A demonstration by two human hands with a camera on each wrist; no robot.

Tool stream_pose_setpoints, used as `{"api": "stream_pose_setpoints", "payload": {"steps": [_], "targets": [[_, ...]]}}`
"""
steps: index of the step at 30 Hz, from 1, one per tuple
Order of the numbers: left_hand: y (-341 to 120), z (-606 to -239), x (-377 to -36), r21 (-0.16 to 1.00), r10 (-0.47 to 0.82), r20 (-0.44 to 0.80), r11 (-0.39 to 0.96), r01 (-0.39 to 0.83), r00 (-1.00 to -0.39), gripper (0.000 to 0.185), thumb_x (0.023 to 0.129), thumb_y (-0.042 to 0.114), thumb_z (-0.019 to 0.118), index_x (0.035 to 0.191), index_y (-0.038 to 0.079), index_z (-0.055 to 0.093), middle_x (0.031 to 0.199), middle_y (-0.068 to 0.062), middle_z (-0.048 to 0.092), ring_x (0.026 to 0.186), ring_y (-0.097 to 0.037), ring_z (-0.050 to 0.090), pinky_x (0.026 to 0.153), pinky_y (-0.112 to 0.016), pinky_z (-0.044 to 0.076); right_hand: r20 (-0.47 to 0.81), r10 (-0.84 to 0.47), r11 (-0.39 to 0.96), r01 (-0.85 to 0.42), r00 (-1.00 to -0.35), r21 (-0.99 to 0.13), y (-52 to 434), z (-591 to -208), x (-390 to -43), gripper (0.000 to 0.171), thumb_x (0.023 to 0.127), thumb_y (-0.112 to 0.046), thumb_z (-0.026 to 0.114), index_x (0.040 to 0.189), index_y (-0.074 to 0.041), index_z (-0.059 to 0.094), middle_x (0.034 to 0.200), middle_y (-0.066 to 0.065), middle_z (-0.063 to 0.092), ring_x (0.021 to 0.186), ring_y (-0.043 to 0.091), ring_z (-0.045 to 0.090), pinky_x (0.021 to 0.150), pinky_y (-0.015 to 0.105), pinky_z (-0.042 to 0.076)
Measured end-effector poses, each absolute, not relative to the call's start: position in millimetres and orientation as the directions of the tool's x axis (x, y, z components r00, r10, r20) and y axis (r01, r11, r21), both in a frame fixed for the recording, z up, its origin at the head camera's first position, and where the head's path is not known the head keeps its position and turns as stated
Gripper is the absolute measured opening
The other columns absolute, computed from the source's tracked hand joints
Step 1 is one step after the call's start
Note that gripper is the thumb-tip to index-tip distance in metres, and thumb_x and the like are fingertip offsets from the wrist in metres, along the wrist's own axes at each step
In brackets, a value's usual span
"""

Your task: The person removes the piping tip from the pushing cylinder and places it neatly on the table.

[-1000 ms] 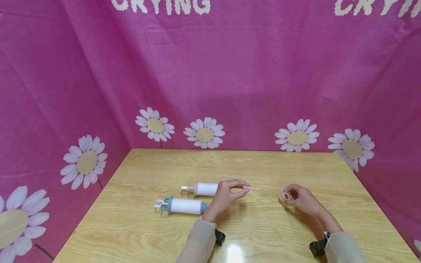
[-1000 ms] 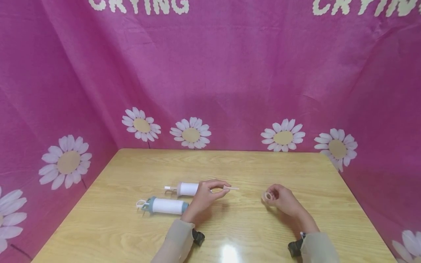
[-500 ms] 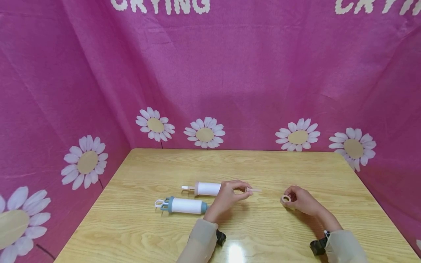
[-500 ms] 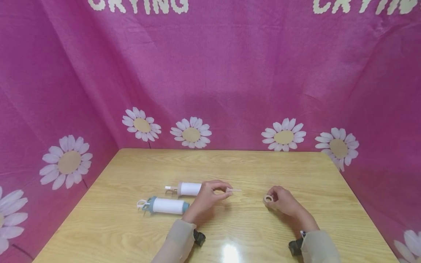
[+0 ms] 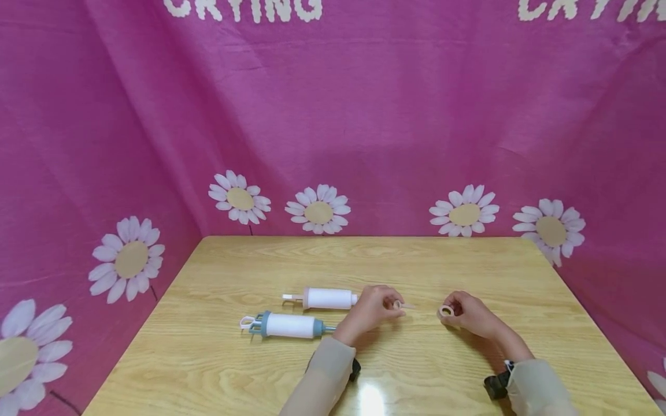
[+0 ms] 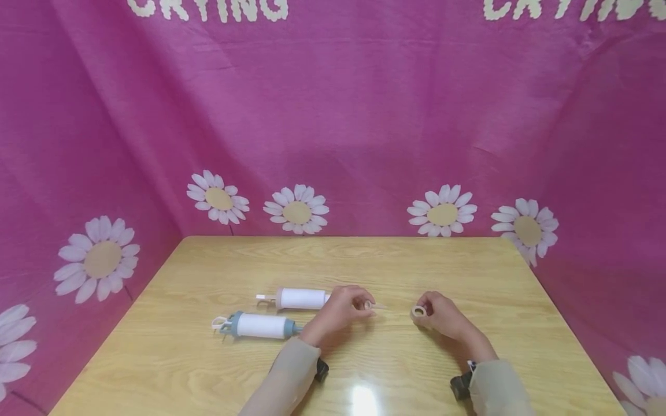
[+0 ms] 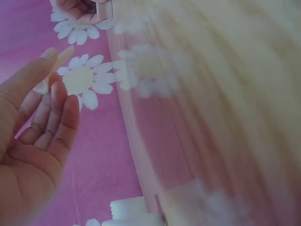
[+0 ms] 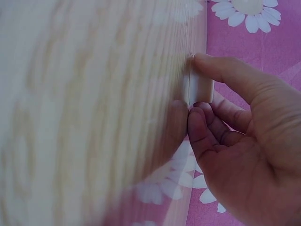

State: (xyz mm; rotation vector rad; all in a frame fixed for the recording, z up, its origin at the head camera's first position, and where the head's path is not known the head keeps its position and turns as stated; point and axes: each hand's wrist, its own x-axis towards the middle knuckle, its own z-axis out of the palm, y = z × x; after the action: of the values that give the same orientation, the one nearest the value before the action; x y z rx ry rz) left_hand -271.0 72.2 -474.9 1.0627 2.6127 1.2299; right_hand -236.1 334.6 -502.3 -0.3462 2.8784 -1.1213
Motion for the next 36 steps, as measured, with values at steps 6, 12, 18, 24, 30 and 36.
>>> {"api": "stream_pose_setpoints", "payload": {"steps": [6,12,18,24,30,36], "targets": [[79.1,-478.1,-276.7,0.674,0.61,0.16,0.507,0.537,-0.776,0.014,0.077,0.015,0.076,0.085,0.009,0.066,0.075,0.002,0.065,0.063,0.004,0.051,0.058,-0.009,0.044,0.055,-0.227,0.71,-0.204,-0.972,-0.674,335.2,-501.5,-236.1,0.026,0.078,-0.012,0.074,0.092,0.0,0.056,0.083,0.006,0.051,0.072,0.008,0.042,0.06,0.019,0.037],[82.0,-482.8,-283.0,0.656,0.611,0.12,0.542,0.525,-0.782,0.015,0.076,0.014,0.077,0.083,0.008,0.065,0.072,0.003,0.063,0.061,0.003,0.049,0.057,-0.009,0.043,0.05,-0.225,0.711,-0.199,-0.973,-0.674,335.5,-503.4,-238.5,0.025,0.078,-0.01,0.073,0.092,0.0,0.056,0.084,0.006,0.051,0.073,0.011,0.043,0.06,0.019,0.037],[84.2,-484.7,-284.9,0.627,0.614,0.082,0.581,0.519,-0.785,0.016,0.075,0.013,0.078,0.08,0.009,0.064,0.071,0.003,0.06,0.061,0.001,0.048,0.057,-0.011,0.042,0.03,-0.224,0.715,-0.186,-0.974,-0.674,336.0,-504.1,-237.8,0.026,0.079,-0.012,0.073,0.094,0.0,0.055,0.085,0.006,0.051,0.074,0.012,0.043,0.06,0.019,0.038],[86.4,-483.5,-285.3,0.561,0.624,0.064,0.623,0.545,-0.779,0.016,0.074,0.015,0.079,0.077,0.011,0.064,0.07,0.005,0.056,0.061,-0.001,0.045,0.057,-0.012,0.04,0.033,-0.224,0.72,-0.188,-0.974,-0.668,336.5,-503.8,-237.4,0.026,0.079,-0.012,0.073,0.094,-0.001,0.055,0.085,0.006,0.051,0.074,0.013,0.043,0.06,0.019,0.038],[85.2,-484.3,-284.9,0.495,0.623,0.074,0.655,0.571,-0.779,0.016,0.073,0.017,0.08,0.076,0.011,0.065,0.068,0.006,0.052,0.061,-0.002,0.043,0.054,-0.012,0.038,0.053,-0.24,0.705,-0.211,-0.969,-0.677,336.7,-503.1,-238.5,0.026,0.077,-0.01,0.074,0.093,0.0,0.056,0.084,0.006,0.053,0.072,0.01,0.044,0.06,0.019,0.039],[84.1,-487.1,-285.3,0.447,0.632,0.088,0.666,0.598,-0.77,0.016,0.073,0.019,0.08,0.075,0.011,0.066,0.069,0.005,0.053,0.062,-0.003,0.042,0.054,-0.012,0.036,0.053,-0.24,0.699,-0.21,-0.969,-0.683,336.3,-503.4,-238.7,0.028,0.076,-0.013,0.076,0.093,0.0,0.057,0.083,0.006,0.053,0.072,0.011,0.045,0.06,0.019,0.038]]}}
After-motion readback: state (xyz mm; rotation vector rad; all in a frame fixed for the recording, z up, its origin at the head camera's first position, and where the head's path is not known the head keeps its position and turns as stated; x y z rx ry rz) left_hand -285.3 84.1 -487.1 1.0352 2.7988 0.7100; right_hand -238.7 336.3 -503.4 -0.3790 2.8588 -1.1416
